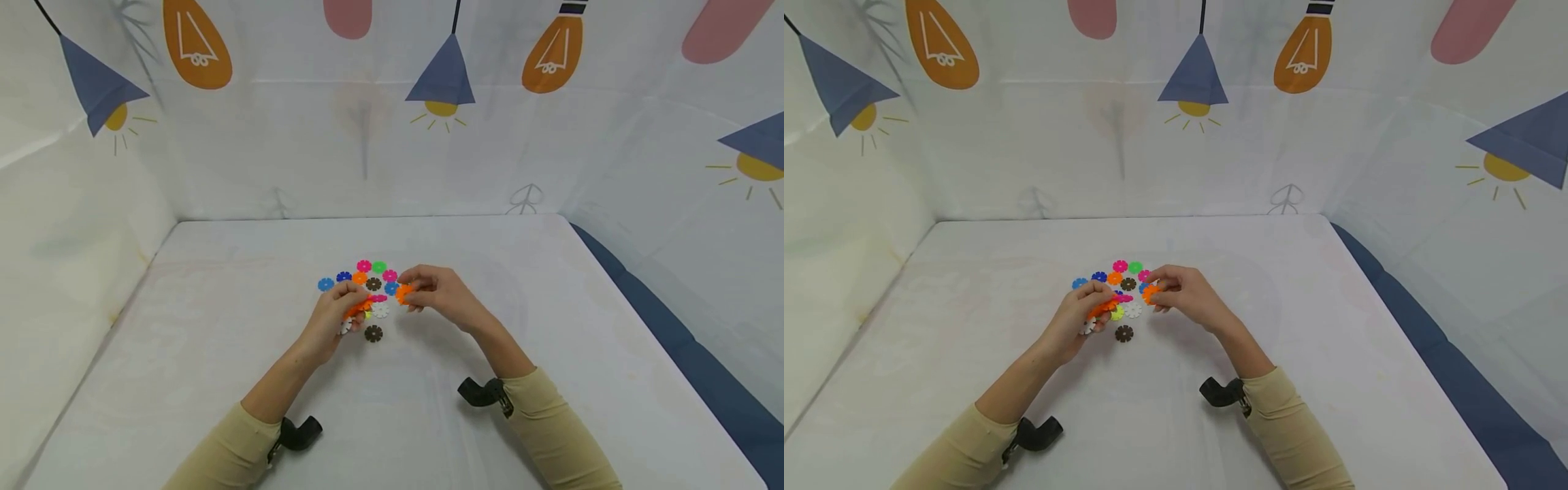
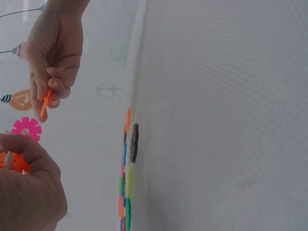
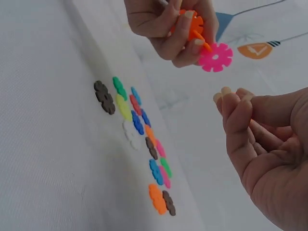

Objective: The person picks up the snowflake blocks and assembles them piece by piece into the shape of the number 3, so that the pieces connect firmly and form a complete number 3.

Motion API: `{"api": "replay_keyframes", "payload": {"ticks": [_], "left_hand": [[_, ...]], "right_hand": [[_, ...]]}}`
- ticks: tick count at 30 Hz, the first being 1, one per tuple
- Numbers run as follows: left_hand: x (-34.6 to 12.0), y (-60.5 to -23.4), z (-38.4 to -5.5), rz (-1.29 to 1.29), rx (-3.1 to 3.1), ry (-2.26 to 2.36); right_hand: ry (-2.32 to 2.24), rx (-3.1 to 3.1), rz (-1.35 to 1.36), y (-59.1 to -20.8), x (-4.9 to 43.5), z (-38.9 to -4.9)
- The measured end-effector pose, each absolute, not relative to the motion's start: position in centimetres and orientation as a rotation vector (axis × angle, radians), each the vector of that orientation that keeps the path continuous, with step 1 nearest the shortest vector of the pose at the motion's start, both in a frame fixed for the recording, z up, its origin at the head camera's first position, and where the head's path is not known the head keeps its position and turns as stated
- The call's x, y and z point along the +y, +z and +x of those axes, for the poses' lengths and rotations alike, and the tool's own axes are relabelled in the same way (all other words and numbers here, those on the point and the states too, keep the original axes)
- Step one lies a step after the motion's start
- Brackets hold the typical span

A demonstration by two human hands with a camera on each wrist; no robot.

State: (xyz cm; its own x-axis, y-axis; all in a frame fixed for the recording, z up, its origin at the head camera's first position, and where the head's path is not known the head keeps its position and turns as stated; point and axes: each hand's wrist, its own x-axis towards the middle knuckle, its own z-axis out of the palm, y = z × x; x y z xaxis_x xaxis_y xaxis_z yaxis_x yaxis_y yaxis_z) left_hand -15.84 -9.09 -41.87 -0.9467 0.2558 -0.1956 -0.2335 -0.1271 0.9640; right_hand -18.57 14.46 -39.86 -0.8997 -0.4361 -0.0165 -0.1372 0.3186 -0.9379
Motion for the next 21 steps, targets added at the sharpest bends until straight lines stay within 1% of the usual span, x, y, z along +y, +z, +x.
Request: {"api": "replay_keyframes", "payload": {"ticks": [21], "left_hand": [[-9.1, -41.6, -15.8, 0.018, 1.832, 2.183]], "right_hand": [[-1.772, 2.148, -0.400, -39.7, 13.3, -17.8]]}}
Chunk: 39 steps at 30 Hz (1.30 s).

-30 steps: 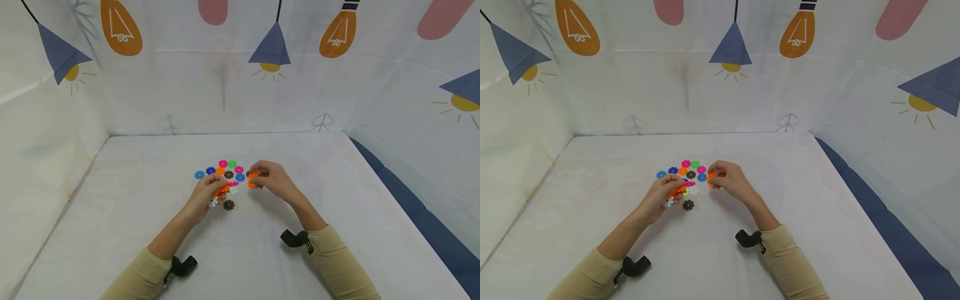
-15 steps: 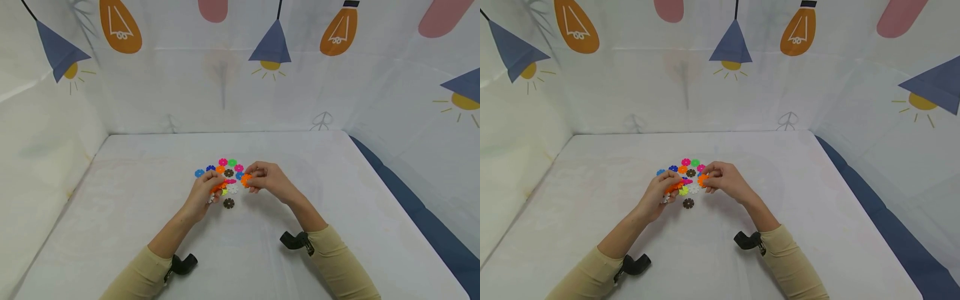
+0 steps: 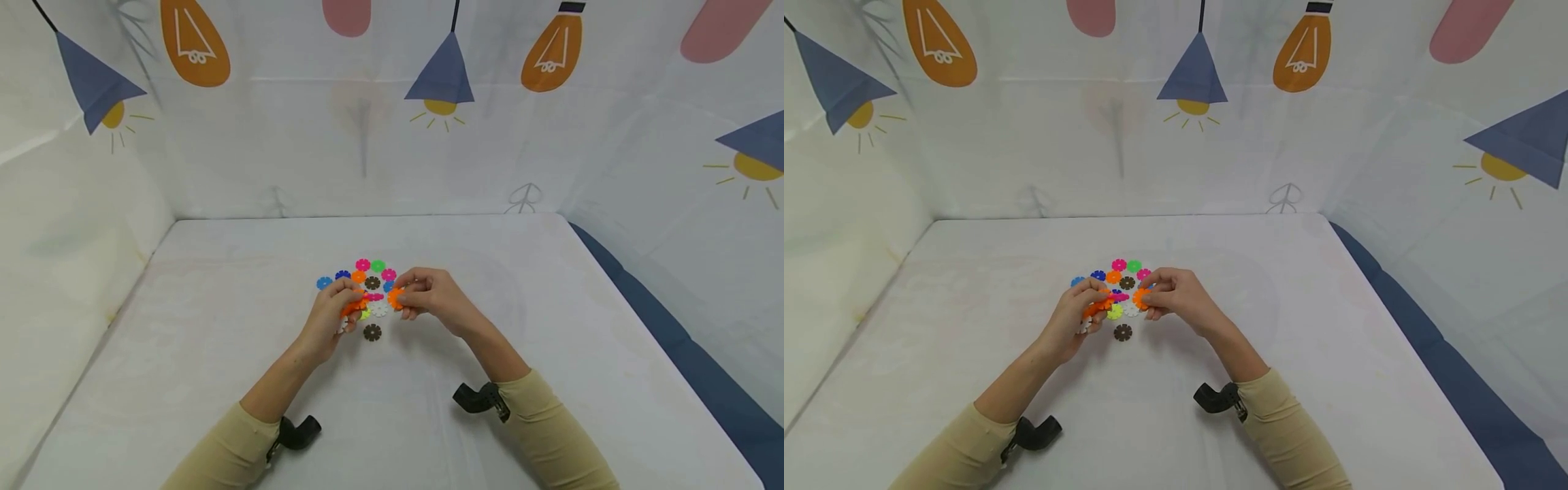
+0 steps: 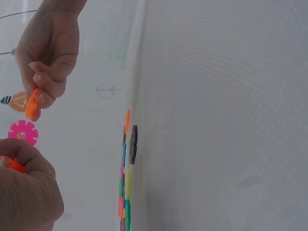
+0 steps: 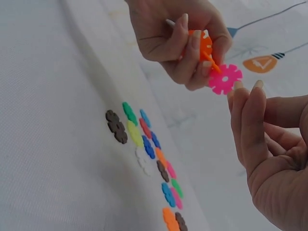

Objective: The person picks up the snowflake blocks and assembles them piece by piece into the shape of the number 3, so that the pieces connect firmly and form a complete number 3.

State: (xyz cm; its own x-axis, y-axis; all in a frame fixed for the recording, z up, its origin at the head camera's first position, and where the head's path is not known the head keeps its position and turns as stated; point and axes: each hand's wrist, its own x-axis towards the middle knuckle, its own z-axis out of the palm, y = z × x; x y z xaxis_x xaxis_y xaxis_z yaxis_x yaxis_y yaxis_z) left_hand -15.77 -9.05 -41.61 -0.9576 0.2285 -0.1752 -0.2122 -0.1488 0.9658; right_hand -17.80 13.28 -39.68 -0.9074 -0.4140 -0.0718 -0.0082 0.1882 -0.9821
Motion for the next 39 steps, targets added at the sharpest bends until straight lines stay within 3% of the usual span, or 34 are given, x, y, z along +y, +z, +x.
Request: {"api": "replay_keyframes", "payload": {"ticks": [39], "left_hand": [[-8.85, -41.66, -15.15, 0.172, 1.834, 2.140]], "right_hand": [[-1.715, 2.165, -0.434, -39.34, 12.81, -17.06]]}}
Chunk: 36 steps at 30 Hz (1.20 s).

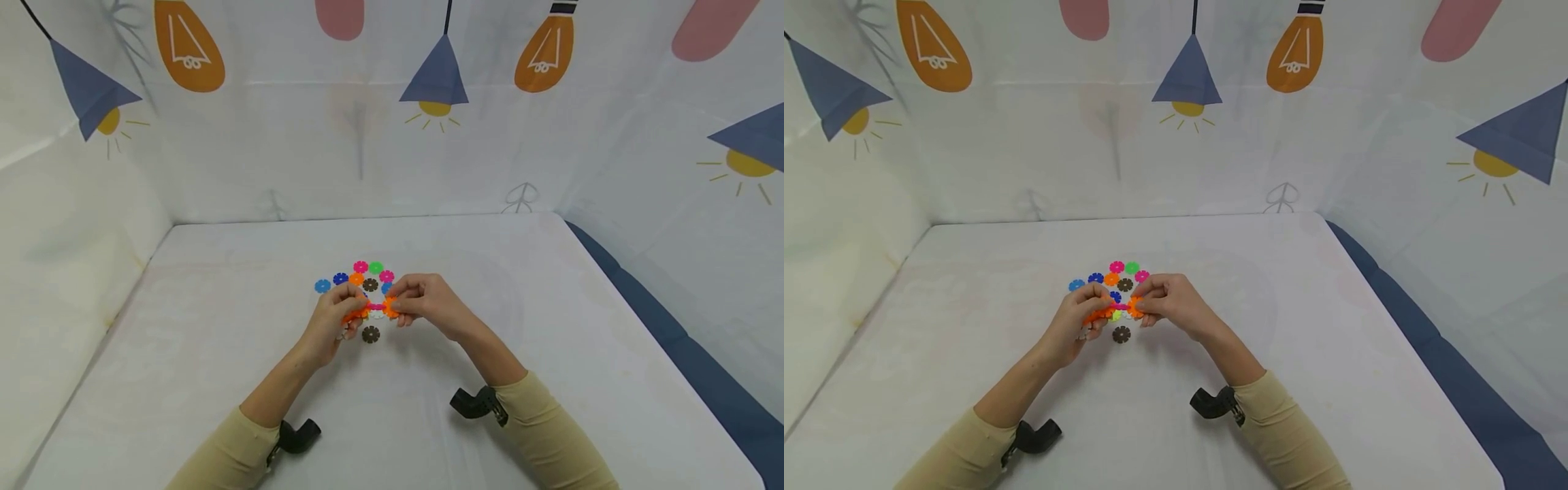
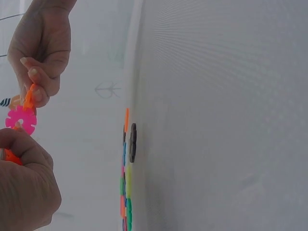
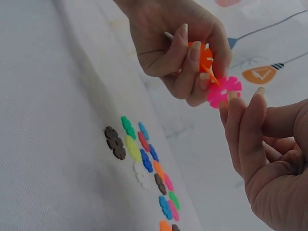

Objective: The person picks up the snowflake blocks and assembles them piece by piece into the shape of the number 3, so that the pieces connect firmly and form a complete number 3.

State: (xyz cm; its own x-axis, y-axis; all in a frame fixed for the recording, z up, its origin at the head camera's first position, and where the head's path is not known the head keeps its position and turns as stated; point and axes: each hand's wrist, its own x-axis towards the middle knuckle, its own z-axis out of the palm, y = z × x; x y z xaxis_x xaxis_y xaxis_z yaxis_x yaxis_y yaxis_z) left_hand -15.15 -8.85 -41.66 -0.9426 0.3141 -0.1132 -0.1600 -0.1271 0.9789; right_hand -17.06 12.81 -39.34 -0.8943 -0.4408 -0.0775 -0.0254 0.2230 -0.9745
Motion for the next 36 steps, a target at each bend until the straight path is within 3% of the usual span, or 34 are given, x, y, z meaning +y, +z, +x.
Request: {"api": "replay_keyframes", "payload": {"ticks": [36], "left_hand": [[-8.8, -41.9, -15.1, 0.243, 1.920, 2.154]], "right_hand": [[-1.823, 2.127, -0.289, -39.1, 11.8, -16.3]]}}
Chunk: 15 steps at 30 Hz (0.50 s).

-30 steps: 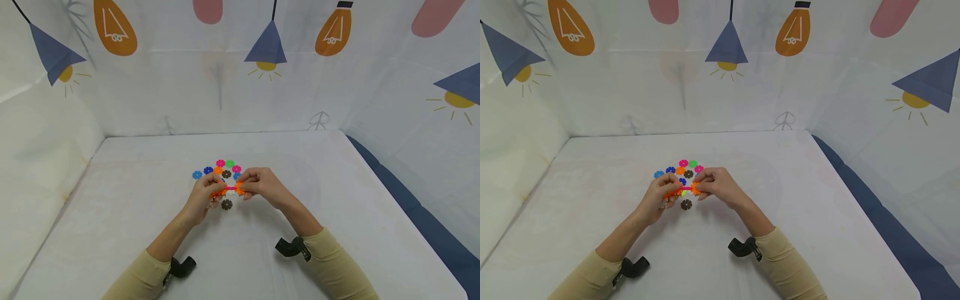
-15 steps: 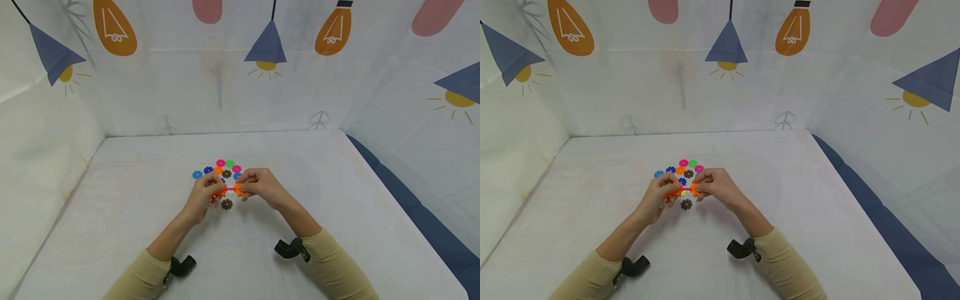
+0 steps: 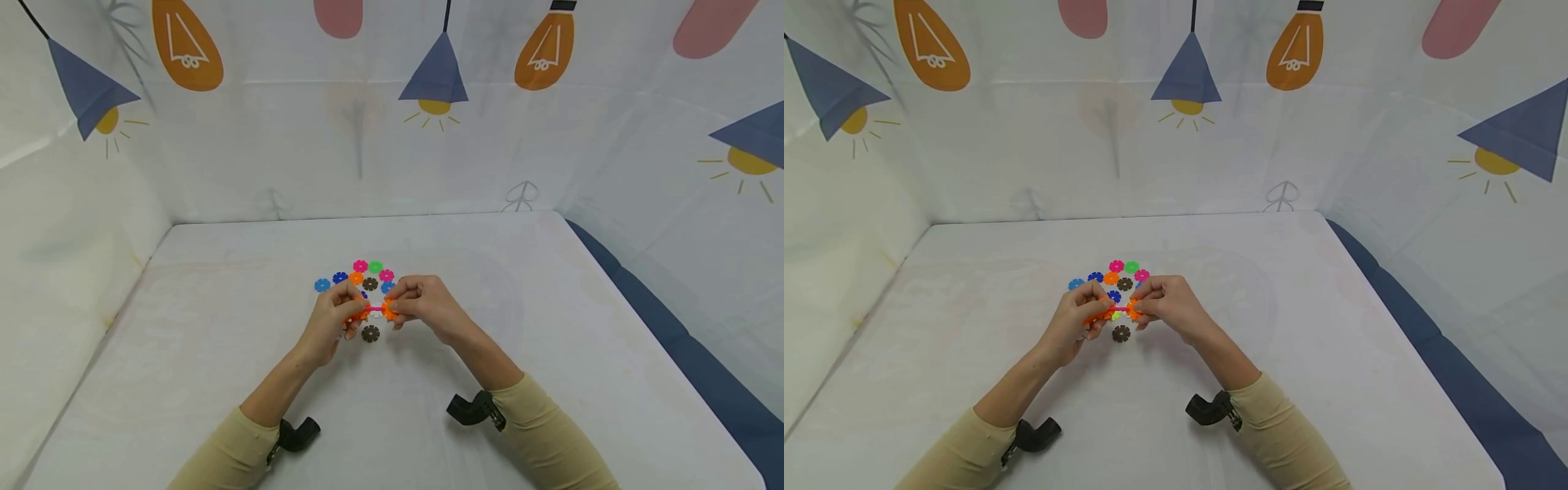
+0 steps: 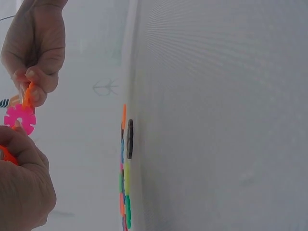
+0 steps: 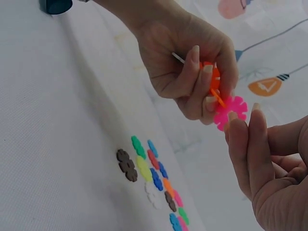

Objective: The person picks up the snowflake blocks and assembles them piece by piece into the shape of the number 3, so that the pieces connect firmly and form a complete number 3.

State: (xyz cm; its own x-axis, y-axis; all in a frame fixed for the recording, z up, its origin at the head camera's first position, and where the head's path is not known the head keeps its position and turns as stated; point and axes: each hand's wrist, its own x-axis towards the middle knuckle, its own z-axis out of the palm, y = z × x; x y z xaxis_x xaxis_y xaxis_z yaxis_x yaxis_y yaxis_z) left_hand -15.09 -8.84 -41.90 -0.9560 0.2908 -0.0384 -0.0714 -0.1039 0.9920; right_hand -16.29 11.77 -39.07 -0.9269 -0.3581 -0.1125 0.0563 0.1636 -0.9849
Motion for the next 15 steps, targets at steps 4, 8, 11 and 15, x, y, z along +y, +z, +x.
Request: {"api": "replay_keyframes", "payload": {"ticks": [4, 8, 11, 15], "left_hand": [[-8.83, -41.98, -15.12, 0.242, 1.917, 2.162], [-8.82, -42.16, -15.22, 0.236, 1.917, 2.169], [-8.80, -42.32, -15.32, 0.231, 1.912, 2.178], [-8.77, -42.38, -15.39, 0.221, 1.917, 2.187]], "right_hand": [[-1.831, 2.127, -0.253, -39.19, 11.59, -16.28], [-1.843, 2.127, -0.242, -39.36, 11.48, -16.25], [-1.859, 2.122, -0.235, -39.43, 11.40, -16.20], [-1.884, 2.107, -0.217, -39.51, 11.24, -16.14]]}}
